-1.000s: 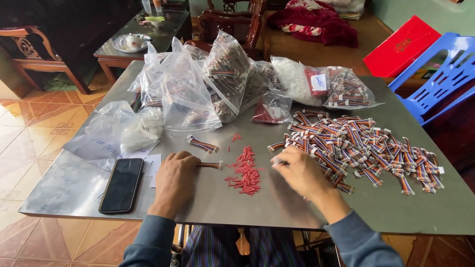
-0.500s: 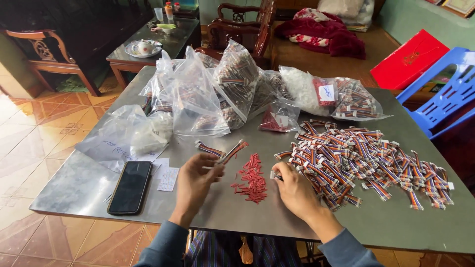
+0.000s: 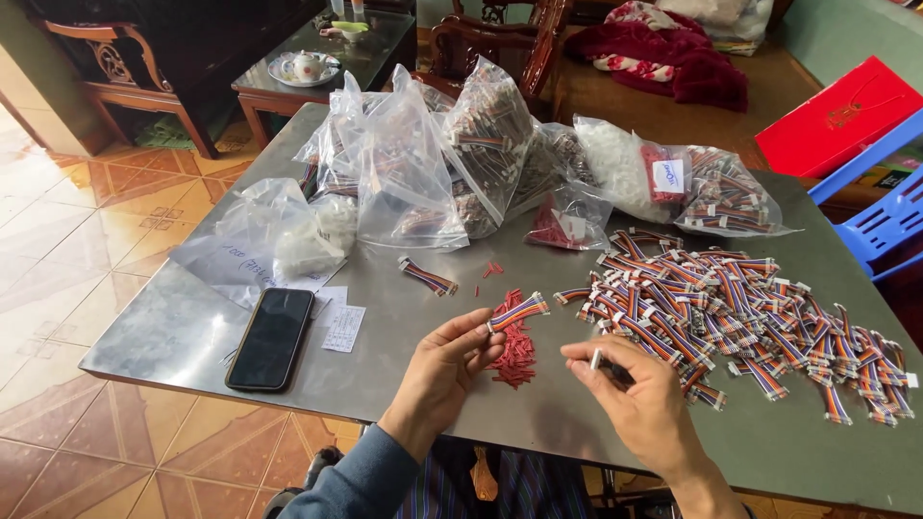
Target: The person picks up and organizes small electronic connector assemblies, then groups them and places them into a clear plastic bag.
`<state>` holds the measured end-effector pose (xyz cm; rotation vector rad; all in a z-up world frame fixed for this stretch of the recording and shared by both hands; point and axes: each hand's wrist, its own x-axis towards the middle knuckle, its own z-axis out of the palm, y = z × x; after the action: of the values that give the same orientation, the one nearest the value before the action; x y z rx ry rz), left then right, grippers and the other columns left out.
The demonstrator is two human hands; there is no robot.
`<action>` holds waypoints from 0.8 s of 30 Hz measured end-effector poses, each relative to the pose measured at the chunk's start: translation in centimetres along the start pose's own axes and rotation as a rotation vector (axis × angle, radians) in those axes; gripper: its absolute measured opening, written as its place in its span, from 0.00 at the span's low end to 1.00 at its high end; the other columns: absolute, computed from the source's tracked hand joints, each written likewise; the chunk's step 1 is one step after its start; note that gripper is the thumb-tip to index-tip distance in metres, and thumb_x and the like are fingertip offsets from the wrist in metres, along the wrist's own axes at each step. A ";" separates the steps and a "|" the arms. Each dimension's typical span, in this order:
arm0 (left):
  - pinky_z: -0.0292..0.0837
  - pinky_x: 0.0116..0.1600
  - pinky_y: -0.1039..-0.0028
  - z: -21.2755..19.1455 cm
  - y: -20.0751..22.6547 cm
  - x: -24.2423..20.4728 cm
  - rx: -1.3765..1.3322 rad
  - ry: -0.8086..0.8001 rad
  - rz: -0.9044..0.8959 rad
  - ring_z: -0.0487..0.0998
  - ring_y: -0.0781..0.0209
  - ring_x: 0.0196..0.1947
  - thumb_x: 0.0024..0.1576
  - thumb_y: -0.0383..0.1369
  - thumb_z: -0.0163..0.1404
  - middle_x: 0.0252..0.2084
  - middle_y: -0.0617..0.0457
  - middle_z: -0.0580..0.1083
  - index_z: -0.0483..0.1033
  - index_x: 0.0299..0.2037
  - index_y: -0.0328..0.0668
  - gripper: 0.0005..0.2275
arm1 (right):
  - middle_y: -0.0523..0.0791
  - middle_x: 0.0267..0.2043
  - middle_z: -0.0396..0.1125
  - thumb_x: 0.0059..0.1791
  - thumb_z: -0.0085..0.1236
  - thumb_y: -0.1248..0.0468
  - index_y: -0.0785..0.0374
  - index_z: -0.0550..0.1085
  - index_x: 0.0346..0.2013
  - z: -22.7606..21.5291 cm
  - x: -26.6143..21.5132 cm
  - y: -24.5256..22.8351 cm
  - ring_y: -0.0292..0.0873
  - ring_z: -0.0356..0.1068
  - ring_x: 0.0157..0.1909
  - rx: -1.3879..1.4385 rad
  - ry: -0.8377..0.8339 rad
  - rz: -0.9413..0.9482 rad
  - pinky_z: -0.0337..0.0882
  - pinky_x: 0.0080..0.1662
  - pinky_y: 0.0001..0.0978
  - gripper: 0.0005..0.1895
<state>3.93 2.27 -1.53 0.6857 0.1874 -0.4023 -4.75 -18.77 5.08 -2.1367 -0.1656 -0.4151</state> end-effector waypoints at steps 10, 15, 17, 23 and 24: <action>0.82 0.43 0.71 1.4 -1.8 -1.5 0.186 0.039 0.071 0.81 0.54 0.30 0.55 0.22 0.58 0.35 0.39 0.80 0.80 0.44 0.28 0.08 | 0.48 0.43 0.74 0.47 0.58 0.76 0.67 0.75 0.49 3.5 0.9 -0.5 0.45 0.76 0.44 -0.334 0.092 -0.481 0.75 0.49 0.35 0.16; 0.82 0.43 0.71 1.7 -1.8 -2.1 0.197 -0.025 0.064 0.82 0.52 0.29 0.57 0.23 0.56 0.34 0.39 0.80 0.79 0.42 0.28 0.06 | 0.42 0.36 0.65 0.48 0.58 0.72 0.63 0.80 0.47 5.2 1.2 0.8 0.38 0.70 0.36 -0.270 0.067 -0.377 0.73 0.38 0.28 0.13; 0.82 0.44 0.72 1.8 -1.9 -2.2 0.178 -0.021 0.032 0.81 0.54 0.32 0.57 0.23 0.56 0.37 0.40 0.81 0.80 0.43 0.29 0.07 | 0.42 0.36 0.66 0.47 0.61 0.72 0.64 0.80 0.46 5.7 1.0 1.1 0.37 0.71 0.36 -0.180 0.087 -0.357 0.74 0.40 0.26 0.13; 0.81 0.44 0.74 1.5 -1.8 -1.9 0.171 -0.055 0.018 0.81 0.58 0.33 0.58 0.24 0.56 0.37 0.43 0.80 0.80 0.45 0.29 0.07 | 0.43 0.39 0.63 0.47 0.57 0.76 0.61 0.76 0.58 5.8 1.0 2.2 0.38 0.68 0.42 -0.042 -0.007 -0.350 0.75 0.47 0.26 0.24; 0.80 0.42 0.75 1.5 -1.7 -2.0 0.177 -0.078 0.060 0.80 0.60 0.33 0.58 0.24 0.56 0.37 0.44 0.80 0.81 0.45 0.27 0.08 | 0.42 0.41 0.63 0.50 0.59 0.69 0.60 0.75 0.59 5.3 1.3 1.9 0.38 0.67 0.44 -0.039 -0.067 -0.325 0.75 0.48 0.27 0.22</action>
<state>1.46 0.65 -0.75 0.8468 0.0577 -0.3900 -1.77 -15.49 1.30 -2.1677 -0.5508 -0.5379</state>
